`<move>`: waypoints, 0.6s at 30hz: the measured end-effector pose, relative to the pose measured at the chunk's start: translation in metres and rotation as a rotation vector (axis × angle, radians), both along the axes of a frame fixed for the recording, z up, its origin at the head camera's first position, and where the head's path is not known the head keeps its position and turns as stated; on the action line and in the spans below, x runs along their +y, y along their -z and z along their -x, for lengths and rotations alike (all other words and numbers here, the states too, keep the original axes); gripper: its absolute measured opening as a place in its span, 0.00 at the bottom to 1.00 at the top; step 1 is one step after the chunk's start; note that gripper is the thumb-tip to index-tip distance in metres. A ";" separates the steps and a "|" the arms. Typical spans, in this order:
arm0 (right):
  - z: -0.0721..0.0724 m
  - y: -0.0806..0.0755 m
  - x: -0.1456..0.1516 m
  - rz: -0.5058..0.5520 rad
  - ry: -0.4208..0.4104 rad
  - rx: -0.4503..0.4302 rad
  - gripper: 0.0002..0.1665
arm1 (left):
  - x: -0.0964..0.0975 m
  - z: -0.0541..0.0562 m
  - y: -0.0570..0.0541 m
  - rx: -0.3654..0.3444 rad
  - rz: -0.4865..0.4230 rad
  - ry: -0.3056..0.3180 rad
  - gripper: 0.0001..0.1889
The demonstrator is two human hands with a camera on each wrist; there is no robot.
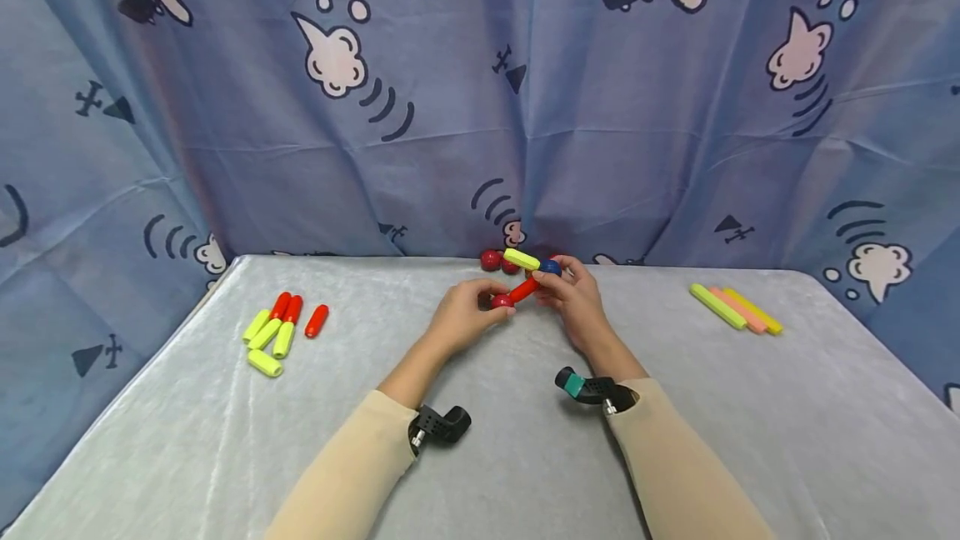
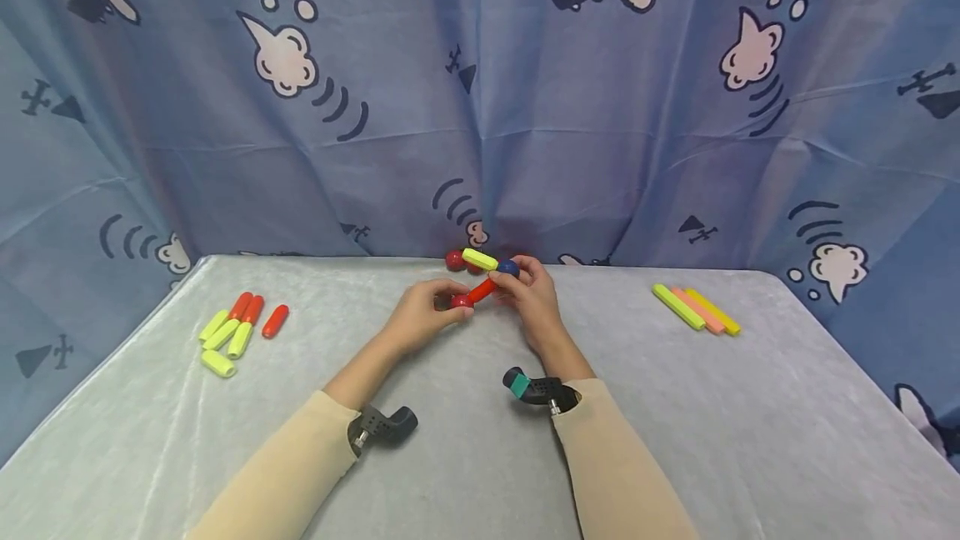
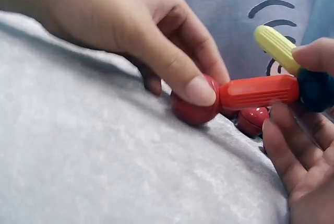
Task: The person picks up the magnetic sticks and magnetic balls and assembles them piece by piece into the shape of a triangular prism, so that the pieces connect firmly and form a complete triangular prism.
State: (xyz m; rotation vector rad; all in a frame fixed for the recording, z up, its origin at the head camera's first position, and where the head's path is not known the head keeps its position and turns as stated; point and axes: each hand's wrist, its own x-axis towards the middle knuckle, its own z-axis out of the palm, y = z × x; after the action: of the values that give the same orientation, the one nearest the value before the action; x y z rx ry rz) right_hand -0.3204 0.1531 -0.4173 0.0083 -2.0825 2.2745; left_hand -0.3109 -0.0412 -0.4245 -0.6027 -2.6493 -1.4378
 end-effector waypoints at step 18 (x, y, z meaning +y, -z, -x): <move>-0.004 0.004 0.009 -0.344 -0.019 0.183 0.22 | -0.008 0.003 0.003 -0.084 -0.091 0.007 0.18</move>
State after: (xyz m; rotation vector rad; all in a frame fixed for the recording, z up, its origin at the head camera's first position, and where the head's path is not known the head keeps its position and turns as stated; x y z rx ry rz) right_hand -0.3164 0.1618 -0.4218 0.2420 -2.3465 1.8161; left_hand -0.3139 -0.0493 -0.4270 -0.5555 -2.6287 -1.6100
